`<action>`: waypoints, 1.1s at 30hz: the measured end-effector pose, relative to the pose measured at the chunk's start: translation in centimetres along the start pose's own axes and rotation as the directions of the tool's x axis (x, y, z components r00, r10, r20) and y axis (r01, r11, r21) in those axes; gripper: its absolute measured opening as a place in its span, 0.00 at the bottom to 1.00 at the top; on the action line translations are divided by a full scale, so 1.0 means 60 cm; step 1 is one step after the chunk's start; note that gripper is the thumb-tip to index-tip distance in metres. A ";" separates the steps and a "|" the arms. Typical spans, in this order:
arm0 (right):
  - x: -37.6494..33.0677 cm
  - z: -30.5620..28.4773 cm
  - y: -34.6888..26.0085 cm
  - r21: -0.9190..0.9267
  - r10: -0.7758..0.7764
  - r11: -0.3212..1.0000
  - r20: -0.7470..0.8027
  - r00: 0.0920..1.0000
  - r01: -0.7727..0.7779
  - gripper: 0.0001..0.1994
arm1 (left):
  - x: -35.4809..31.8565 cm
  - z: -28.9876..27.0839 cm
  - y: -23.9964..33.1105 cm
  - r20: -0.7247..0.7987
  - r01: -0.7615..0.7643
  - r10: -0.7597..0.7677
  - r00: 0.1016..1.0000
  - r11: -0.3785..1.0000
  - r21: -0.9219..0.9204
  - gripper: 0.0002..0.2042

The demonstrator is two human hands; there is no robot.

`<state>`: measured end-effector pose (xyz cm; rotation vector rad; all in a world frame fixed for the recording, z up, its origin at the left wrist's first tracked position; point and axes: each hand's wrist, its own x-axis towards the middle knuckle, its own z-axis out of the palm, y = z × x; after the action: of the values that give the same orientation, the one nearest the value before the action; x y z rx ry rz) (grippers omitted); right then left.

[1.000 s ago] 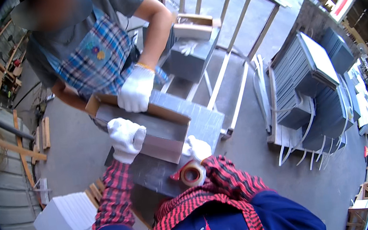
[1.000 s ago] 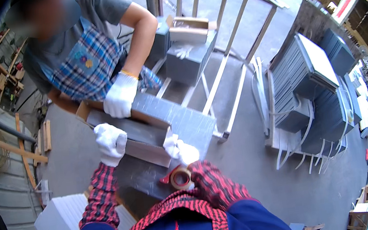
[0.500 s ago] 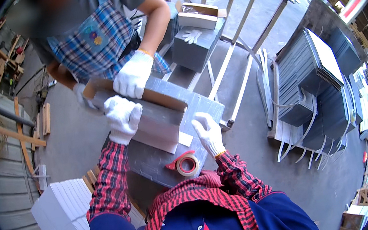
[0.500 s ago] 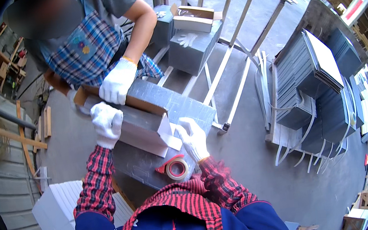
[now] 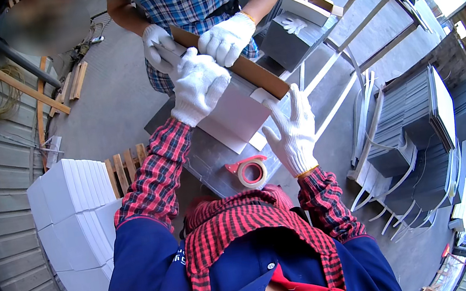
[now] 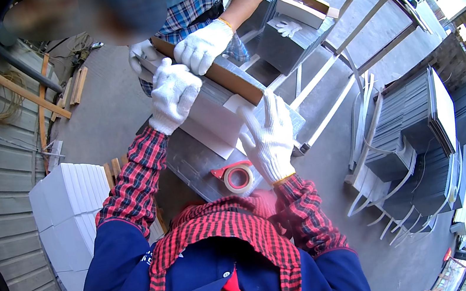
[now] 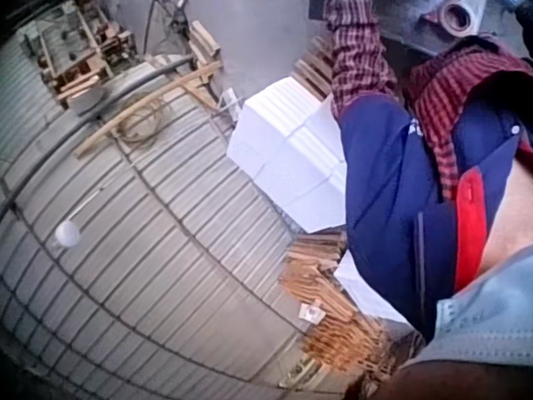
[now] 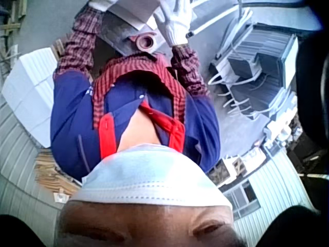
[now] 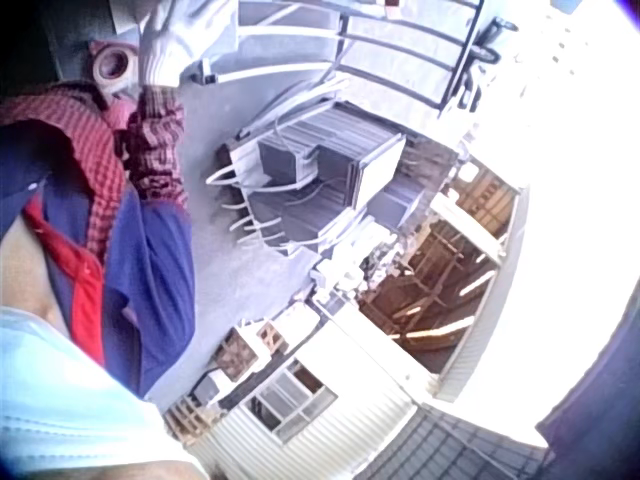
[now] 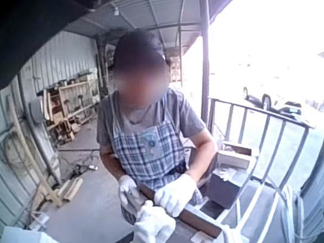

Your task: The person places white foam sheets between gray rectangular panels on a workbench, then uses a handheld tape dispenser to apply clear tape along the edges. The person repeats this process for several units, stacking the finished packages on a nearby pallet.

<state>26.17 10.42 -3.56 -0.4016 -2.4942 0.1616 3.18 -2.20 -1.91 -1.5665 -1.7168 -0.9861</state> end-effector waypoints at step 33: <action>0.056 0.023 -0.003 0.440 -0.055 0.897 0.173 0.983 -0.027 0.27 | -0.236 0.244 -0.092 -0.591 0.670 -0.522 0.615 0.741 0.041 0.16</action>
<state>22.72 11.32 -2.81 -0.1815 -2.5333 0.7753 0.02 2.32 -22.24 -0.4122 -1.8584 -1.3015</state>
